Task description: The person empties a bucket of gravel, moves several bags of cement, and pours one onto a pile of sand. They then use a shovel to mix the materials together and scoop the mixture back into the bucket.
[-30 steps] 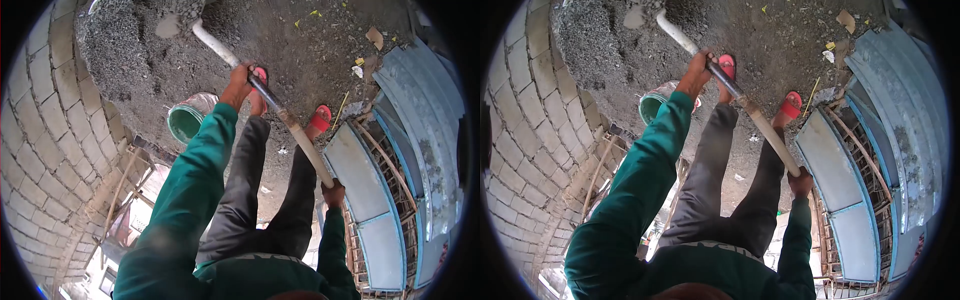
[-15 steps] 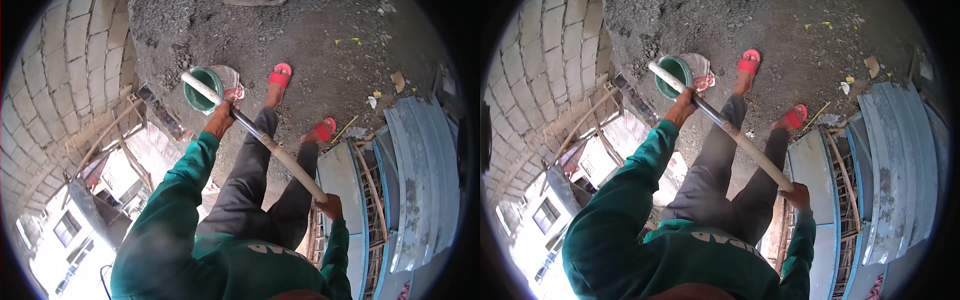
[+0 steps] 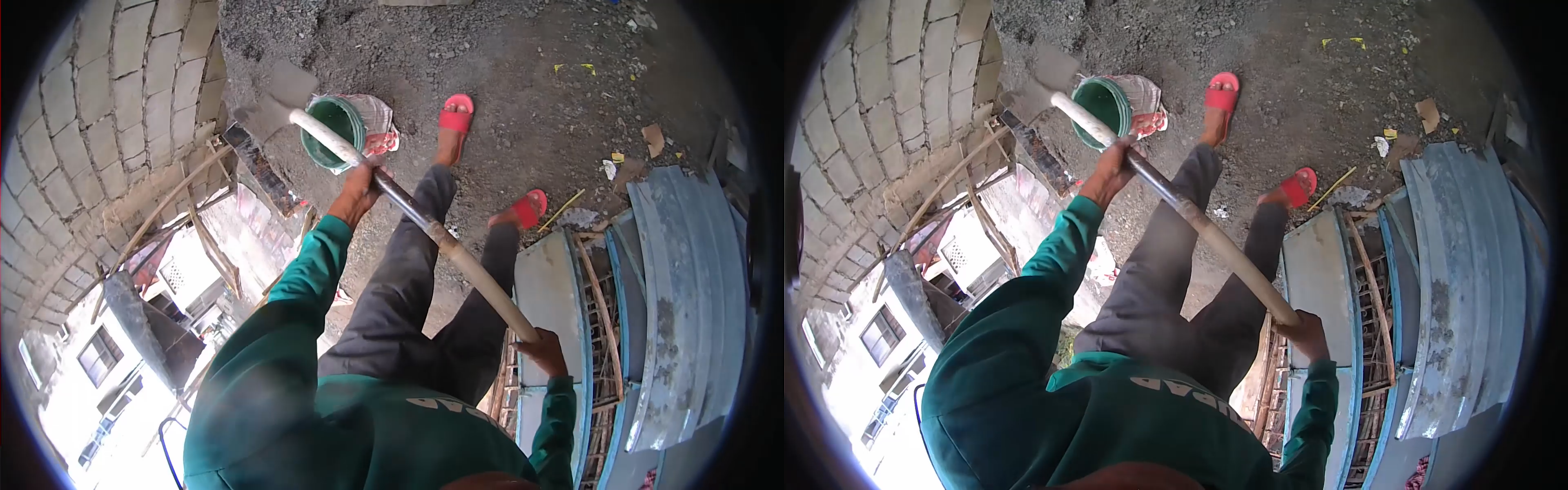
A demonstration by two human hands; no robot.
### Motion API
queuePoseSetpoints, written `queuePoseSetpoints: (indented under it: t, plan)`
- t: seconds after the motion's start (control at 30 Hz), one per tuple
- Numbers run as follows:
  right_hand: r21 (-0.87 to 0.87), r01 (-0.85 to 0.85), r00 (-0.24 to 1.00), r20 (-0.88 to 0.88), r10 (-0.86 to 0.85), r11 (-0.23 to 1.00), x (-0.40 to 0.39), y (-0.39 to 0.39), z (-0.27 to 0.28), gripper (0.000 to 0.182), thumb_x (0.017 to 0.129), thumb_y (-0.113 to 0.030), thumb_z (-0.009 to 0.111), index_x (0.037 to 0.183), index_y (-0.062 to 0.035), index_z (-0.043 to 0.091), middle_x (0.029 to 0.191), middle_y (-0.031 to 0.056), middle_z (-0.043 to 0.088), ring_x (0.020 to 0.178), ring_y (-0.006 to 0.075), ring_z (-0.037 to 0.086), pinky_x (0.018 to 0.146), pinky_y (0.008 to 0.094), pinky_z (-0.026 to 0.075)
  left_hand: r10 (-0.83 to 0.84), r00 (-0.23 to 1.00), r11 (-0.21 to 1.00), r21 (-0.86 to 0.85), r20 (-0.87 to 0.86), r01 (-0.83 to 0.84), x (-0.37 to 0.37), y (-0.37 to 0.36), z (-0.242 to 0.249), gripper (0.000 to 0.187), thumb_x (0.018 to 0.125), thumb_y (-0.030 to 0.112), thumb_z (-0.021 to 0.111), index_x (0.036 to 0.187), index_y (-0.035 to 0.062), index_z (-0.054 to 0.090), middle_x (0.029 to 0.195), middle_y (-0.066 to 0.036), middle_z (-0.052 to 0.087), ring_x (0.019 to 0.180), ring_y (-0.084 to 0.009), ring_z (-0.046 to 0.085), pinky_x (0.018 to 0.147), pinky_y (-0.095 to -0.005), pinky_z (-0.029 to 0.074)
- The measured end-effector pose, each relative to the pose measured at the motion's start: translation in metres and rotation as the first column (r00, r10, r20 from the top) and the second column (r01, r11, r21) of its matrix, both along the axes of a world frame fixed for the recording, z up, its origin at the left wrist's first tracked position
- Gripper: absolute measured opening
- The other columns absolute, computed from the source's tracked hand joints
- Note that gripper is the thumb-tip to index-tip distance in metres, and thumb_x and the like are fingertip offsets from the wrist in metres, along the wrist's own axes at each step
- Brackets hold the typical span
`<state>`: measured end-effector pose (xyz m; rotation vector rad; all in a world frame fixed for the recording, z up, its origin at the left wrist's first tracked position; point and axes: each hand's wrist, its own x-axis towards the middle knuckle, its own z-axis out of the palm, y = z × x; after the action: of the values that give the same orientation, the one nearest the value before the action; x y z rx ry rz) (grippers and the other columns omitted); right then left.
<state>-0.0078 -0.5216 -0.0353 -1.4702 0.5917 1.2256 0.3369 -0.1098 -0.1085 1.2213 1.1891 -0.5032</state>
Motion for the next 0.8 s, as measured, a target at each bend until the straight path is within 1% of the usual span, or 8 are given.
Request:
queuePoseSetpoints:
  t: [0.17,0.27,0.33,0.4,0.53,0.67,0.73,0.8]
  plan:
    - [-0.532,0.148,0.977,0.208,-0.040,0.834,-0.006,0.031,0.021,0.035,0.068,-0.030,0.078,0.073,-0.0011,0.060,0.065,0.0201,0.062,0.063,0.0380,0.064,0.057,0.0416,0.050,0.010,0.994,0.909,-0.415,0.113,0.038,0.041,-0.090,-0.037,0.015,0.087,0.015,0.060,0.076,0.0094,0.051,0.061,-0.002,0.049,0.055,-0.0192,0.053,0.061,-0.0421,0.050]
    - [-0.717,0.119,0.991,0.129,-0.037,0.687,-0.091,0.029,0.023,0.034,0.067,-0.030,0.077,0.073,-0.0008,0.060,0.066,0.0201,0.063,0.065,0.0387,0.064,0.058,0.0430,0.050,-0.053,0.992,0.914,-0.405,-0.111,0.003,-0.017,-0.168,-0.111,0.014,0.083,0.017,0.066,0.080,0.0103,0.054,0.061,-0.003,0.051,0.051,-0.0197,0.054,0.055,-0.0389,0.052]
    - [-0.780,0.114,0.992,0.054,-0.116,0.615,-0.151,0.022,0.053,0.034,0.066,-0.029,0.078,0.072,-0.0006,0.060,0.066,0.0202,0.063,0.064,0.0389,0.064,0.058,0.0441,0.051,-0.117,0.961,0.797,-0.601,-0.249,-0.058,-0.112,-0.207,-0.171,0.015,0.085,0.020,0.064,0.083,0.0098,0.054,0.062,-0.005,0.051,0.052,-0.0201,0.055,0.053,-0.0361,0.051]
    - [-0.823,0.019,0.988,-0.070,-0.135,0.568,-0.213,0.011,0.100,0.033,0.066,-0.027,0.079,0.069,-0.0004,0.060,0.065,0.0199,0.063,0.061,0.0390,0.063,0.057,0.0445,0.050,-0.247,0.908,0.931,-0.343,-0.339,0.125,-0.162,-0.274,-0.129,0.016,0.083,0.019,0.067,0.083,0.0105,0.054,0.065,-0.004,0.052,0.055,-0.0209,0.055,0.050,-0.0367,0.047]
    - [-0.860,-0.147,0.968,-0.226,-0.107,0.488,-0.219,-0.003,0.168,0.034,0.066,-0.026,0.080,0.063,0.0001,0.058,0.059,0.0193,0.060,0.055,0.0377,0.062,0.054,0.0452,0.048,-0.297,0.731,0.845,-0.526,-0.615,-0.099,-0.235,-0.317,-0.138,0.012,0.081,0.012,0.065,0.085,0.0100,0.055,0.064,-0.004,0.050,0.052,-0.0225,0.052,0.048,-0.0400,0.047]
    - [-0.789,0.021,0.963,-0.149,-0.225,0.614,-0.114,0.014,0.022,0.028,0.071,-0.021,0.074,0.066,0.0026,0.060,0.060,0.0203,0.062,0.056,0.0352,0.063,0.053,0.0450,0.048,-0.315,0.846,0.807,-0.591,-0.430,0.000,-0.090,-0.247,-0.241,0.010,0.085,0.014,0.060,0.086,0.0081,0.052,0.065,-0.006,0.049,0.058,-0.0221,0.054,0.053,-0.0383,0.048]
    - [-0.821,-0.076,0.996,-0.082,0.015,0.565,0.016,0.055,-0.078,0.030,0.072,-0.027,0.072,0.066,-0.0003,0.060,0.064,0.0215,0.063,0.062,0.0370,0.065,0.055,0.0431,0.049,-0.302,0.881,0.878,-0.466,-0.363,0.109,0.074,-0.203,-0.279,0.013,0.089,0.017,0.056,0.082,0.0073,0.052,0.065,-0.006,0.049,0.057,-0.0214,0.053,0.055,-0.0368,0.048]
    - [-0.711,0.131,0.991,0.101,-0.084,0.691,0.048,0.084,-0.105,0.027,0.071,-0.025,0.072,0.070,0.0002,0.062,0.065,0.0223,0.063,0.065,0.0395,0.065,0.057,0.0431,0.050,-0.294,0.893,0.949,-0.216,-0.342,0.229,0.131,-0.187,-0.299,0.019,0.092,0.020,0.050,0.079,0.0066,0.053,0.062,-0.006,0.046,0.054,-0.0202,0.049,0.053,-0.0374,0.046]
